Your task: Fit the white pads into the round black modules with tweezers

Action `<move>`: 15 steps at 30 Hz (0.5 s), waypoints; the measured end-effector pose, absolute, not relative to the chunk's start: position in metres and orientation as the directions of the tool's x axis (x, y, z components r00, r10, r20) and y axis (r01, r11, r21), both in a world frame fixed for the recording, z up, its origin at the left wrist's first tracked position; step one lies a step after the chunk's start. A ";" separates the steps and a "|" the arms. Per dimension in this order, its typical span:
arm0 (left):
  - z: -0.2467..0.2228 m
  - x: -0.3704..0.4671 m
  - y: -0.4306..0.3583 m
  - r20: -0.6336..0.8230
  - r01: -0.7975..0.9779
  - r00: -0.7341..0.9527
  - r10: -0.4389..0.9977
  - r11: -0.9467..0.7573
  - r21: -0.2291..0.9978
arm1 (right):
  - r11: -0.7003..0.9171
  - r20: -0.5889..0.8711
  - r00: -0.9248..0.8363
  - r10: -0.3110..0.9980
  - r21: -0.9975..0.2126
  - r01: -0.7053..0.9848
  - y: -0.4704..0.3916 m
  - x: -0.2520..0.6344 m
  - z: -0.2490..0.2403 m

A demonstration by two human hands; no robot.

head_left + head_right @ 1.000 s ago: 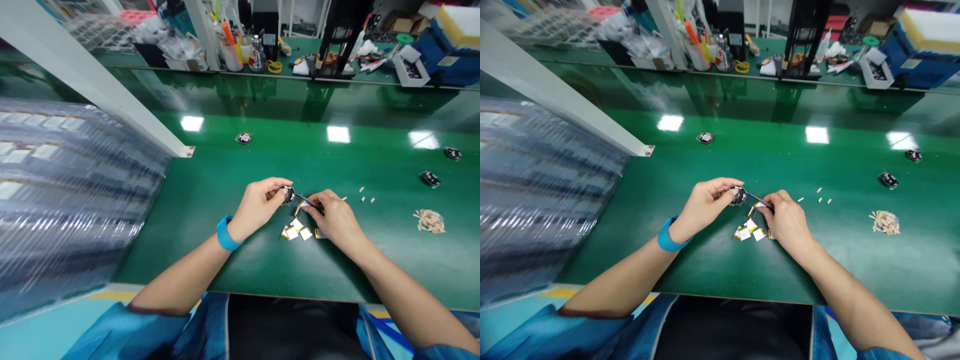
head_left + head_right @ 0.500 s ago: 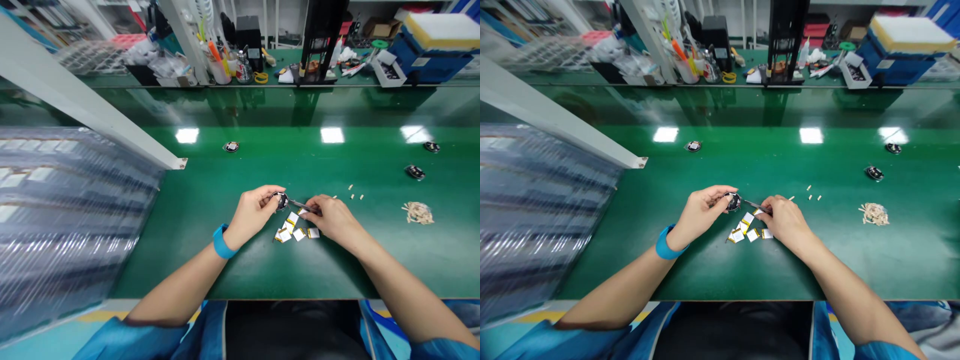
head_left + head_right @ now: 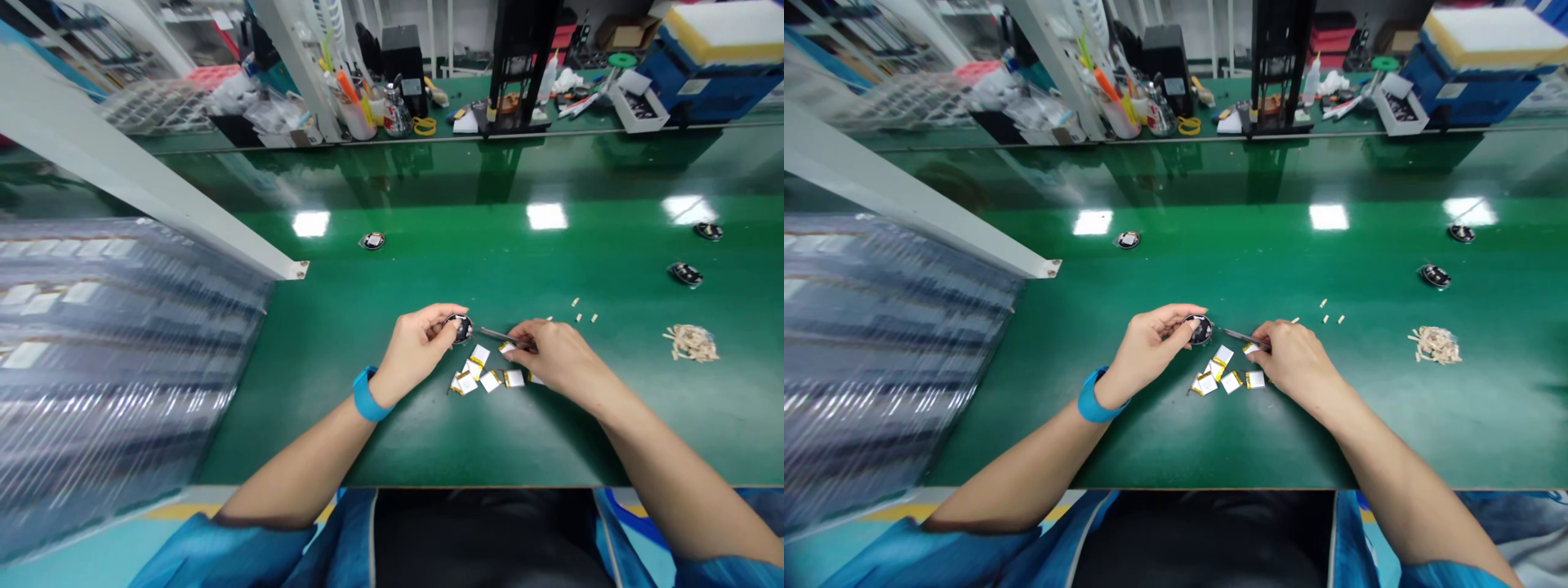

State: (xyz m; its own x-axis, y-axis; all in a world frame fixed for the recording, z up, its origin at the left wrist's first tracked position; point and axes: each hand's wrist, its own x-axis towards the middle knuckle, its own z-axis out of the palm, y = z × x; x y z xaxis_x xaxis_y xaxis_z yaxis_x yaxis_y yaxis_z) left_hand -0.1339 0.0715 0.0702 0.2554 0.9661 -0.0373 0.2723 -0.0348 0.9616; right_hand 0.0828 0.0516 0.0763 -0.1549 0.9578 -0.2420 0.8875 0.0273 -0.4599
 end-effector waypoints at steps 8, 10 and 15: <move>0.072 -0.133 0.068 -0.045 0.311 0.265 0.963 -0.041 0.950 | -0.041 -0.201 -0.166 0.965 -0.745 0.666 0.055 0.088 0.075; 0.073 -0.132 0.067 -0.052 0.309 0.281 0.958 -0.039 0.950 | -0.039 -0.124 -0.125 0.984 -0.847 0.531 0.057 0.091 0.074; 0.074 -0.129 0.063 -0.117 0.278 0.327 0.938 0.022 0.960 | -0.076 -0.101 -0.092 0.991 -0.968 0.241 0.059 0.092 0.080</move>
State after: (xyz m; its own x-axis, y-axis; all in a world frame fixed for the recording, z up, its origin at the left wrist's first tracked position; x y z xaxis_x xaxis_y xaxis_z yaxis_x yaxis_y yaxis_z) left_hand -0.1290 0.0633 0.0740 0.3272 0.9378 -0.1165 0.2780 0.0223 0.9603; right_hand 0.0925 0.0593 0.0800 -0.0921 0.9907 -0.1006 0.2411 -0.0758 -0.9675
